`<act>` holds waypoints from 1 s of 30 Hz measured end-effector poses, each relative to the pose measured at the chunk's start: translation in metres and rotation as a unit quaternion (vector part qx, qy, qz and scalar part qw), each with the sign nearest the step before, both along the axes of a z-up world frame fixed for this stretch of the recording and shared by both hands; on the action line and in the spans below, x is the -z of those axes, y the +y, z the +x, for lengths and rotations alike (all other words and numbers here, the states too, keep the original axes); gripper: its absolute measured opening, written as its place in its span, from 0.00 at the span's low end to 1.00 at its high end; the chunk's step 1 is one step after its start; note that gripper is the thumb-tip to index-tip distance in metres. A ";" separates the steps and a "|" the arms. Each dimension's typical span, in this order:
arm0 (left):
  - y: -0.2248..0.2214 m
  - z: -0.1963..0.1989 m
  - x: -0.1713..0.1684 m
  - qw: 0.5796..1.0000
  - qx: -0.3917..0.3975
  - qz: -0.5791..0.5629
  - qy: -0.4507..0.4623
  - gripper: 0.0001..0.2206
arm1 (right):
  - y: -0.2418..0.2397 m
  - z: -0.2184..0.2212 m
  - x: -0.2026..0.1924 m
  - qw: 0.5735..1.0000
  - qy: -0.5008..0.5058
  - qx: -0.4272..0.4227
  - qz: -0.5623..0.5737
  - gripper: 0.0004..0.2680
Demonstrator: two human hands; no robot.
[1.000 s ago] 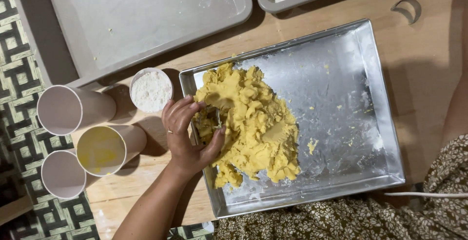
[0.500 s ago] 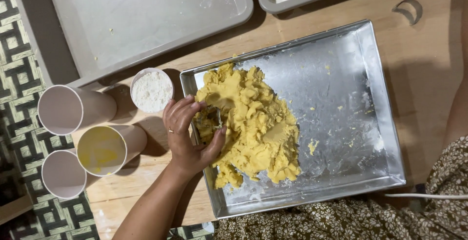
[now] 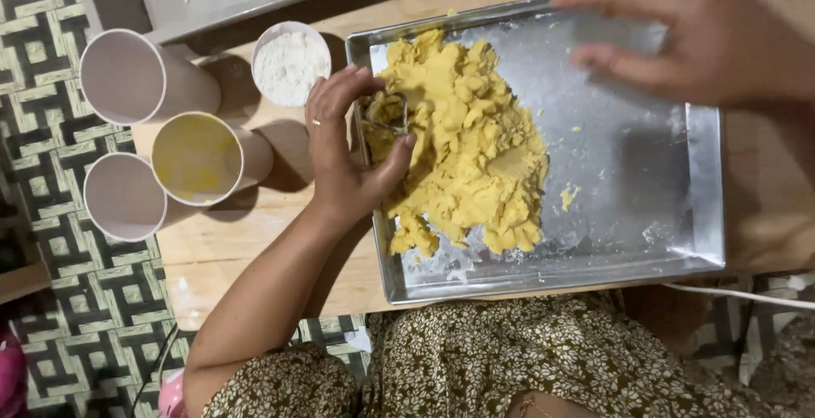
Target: Using a heart-shaped cookie cutter and hands to shape pieces of dough on a metal tray.
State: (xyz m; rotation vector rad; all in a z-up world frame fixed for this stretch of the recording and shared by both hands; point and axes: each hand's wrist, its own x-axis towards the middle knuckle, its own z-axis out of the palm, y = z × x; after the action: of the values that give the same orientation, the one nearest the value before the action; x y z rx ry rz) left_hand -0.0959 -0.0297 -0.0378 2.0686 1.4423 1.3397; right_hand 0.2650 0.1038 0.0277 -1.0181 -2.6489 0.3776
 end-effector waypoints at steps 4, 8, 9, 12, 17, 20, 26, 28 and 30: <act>-0.001 0.000 0.004 1.000 0.011 -0.004 -0.022 0.31 | -0.042 -0.074 -0.008 0.978 -0.045 -0.104 -0.174 0.25; -0.002 0.003 0.003 1.000 0.013 -0.002 -0.018 0.30 | -0.040 -0.101 0.010 0.976 -0.009 -0.153 -0.157 0.24; -0.003 0.003 0.001 1.000 0.011 -0.001 -0.018 0.30 | -0.040 -0.103 0.014 0.975 -0.009 -0.155 -0.156 0.24; -0.005 0.004 -0.002 1.000 0.015 0.013 -0.024 0.29 | -0.039 -0.105 0.023 0.982 0.010 -0.162 -0.094 0.17; -0.006 0.008 -0.002 0.999 0.031 -0.019 -0.036 0.29 | -0.036 -0.103 0.024 0.984 0.044 -0.132 -0.113 0.14; -0.005 0.008 0.000 0.999 0.028 -0.024 -0.035 0.29 | -0.032 -0.102 0.025 0.982 0.063 -0.139 -0.115 0.11; -0.004 0.008 -0.002 0.999 0.033 -0.005 -0.039 0.29 | -0.032 -0.101 0.023 0.978 0.087 -0.125 -0.142 0.10; -0.004 0.007 -0.001 0.999 0.032 -0.009 -0.036 0.29 | -0.032 -0.099 0.017 0.978 0.071 -0.121 -0.156 0.13; -0.003 0.007 0.000 0.999 0.029 -0.014 -0.033 0.29 | -0.033 -0.098 0.012 0.977 0.053 -0.117 -0.171 0.15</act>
State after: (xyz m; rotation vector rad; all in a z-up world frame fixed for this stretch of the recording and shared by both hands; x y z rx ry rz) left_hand -0.0884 -0.0329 -0.0374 2.0129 1.3549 1.3446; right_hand 0.1668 0.0707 0.0159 -0.7460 -2.6662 0.9383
